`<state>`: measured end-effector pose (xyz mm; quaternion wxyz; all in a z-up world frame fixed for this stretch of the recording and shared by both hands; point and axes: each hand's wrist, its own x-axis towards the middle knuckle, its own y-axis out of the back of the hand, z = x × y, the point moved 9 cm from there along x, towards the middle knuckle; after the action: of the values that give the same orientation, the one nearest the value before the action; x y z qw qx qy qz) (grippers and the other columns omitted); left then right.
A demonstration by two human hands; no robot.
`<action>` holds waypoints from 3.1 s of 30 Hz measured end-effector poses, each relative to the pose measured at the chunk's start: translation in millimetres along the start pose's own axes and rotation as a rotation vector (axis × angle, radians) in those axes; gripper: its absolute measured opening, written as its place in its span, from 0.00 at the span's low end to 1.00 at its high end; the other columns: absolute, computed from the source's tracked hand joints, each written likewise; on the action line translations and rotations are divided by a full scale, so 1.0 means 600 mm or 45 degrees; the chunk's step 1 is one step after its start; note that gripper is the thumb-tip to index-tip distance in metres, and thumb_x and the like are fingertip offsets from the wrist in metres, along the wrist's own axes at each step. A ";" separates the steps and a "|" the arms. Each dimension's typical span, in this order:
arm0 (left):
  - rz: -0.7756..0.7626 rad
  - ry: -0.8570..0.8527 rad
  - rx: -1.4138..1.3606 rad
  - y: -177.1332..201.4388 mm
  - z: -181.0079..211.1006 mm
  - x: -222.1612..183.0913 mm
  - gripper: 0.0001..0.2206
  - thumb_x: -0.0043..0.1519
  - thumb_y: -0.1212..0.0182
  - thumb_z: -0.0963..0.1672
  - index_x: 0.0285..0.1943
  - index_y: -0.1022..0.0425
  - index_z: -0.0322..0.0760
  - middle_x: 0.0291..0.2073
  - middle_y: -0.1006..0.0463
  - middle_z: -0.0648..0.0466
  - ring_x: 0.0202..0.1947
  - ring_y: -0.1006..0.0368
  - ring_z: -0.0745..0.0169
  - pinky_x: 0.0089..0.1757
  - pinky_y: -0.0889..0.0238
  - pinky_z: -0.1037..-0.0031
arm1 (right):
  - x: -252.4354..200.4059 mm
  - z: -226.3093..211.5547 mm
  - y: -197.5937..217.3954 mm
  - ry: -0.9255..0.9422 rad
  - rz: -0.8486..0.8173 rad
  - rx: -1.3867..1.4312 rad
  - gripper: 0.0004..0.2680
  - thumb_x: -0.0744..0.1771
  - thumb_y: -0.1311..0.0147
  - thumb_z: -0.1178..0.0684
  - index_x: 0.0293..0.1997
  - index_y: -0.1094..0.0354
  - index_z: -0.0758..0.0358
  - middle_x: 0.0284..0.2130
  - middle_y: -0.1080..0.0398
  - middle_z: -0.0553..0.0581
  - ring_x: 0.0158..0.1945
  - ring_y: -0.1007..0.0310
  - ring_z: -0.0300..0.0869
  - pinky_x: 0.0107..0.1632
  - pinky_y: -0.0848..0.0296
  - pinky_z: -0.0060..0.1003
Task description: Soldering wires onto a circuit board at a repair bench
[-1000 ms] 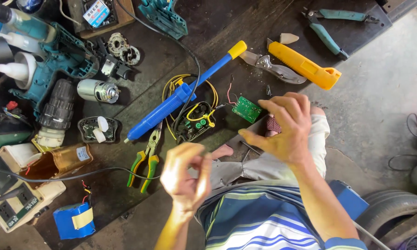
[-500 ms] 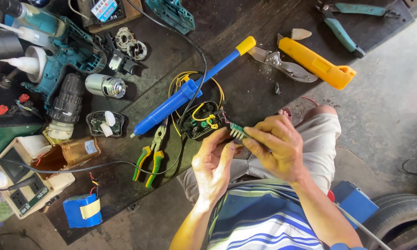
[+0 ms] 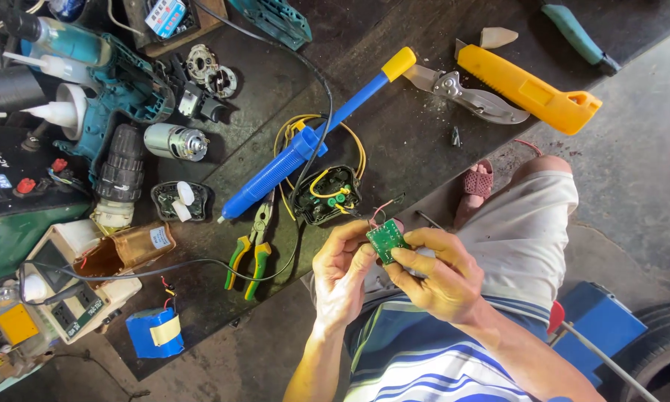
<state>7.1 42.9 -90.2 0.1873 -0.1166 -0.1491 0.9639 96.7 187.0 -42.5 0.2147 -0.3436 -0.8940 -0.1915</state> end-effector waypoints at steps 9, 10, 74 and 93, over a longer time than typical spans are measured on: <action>-0.151 0.039 0.022 0.011 -0.009 -0.005 0.19 0.63 0.36 0.39 0.62 0.29 0.21 0.42 0.18 0.38 0.38 0.21 0.63 0.38 0.24 0.71 | 0.000 -0.015 0.006 0.115 0.107 0.116 0.09 0.56 0.32 0.69 0.34 0.20 0.65 0.34 0.29 0.63 0.28 0.27 0.45 0.33 0.22 0.40; -0.171 0.051 -0.027 0.016 -0.017 -0.007 0.19 0.63 0.37 0.38 0.62 0.30 0.19 0.42 0.18 0.35 0.36 0.19 0.57 0.36 0.23 0.68 | -0.002 -0.015 0.006 0.132 0.107 0.116 0.09 0.56 0.32 0.69 0.34 0.20 0.67 0.34 0.29 0.64 0.29 0.26 0.46 0.33 0.22 0.42; -0.052 -0.164 0.545 0.014 0.080 -0.054 0.09 0.67 0.41 0.40 0.53 0.23 0.32 0.53 0.18 0.45 0.45 0.18 0.60 0.51 0.25 0.73 | 0.093 0.034 -0.006 0.062 -0.054 -0.424 0.16 0.65 0.33 0.57 0.53 0.37 0.73 0.47 0.28 0.69 0.49 0.26 0.54 0.50 0.29 0.40; 0.841 -0.463 1.110 0.253 0.223 -0.180 0.05 0.62 0.38 0.41 0.44 0.18 0.37 0.33 0.17 0.56 0.30 0.23 0.70 0.39 0.30 0.80 | 0.252 -0.060 -0.044 0.191 -0.340 -0.451 0.03 0.70 0.36 0.67 0.45 0.25 0.75 0.41 0.23 0.67 0.57 0.21 0.58 0.60 0.27 0.44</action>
<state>17.8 -166.9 1.9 -0.1215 0.0987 0.2766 0.9481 -14.1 231.8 60.3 0.1897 -0.2393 -0.8654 -0.3972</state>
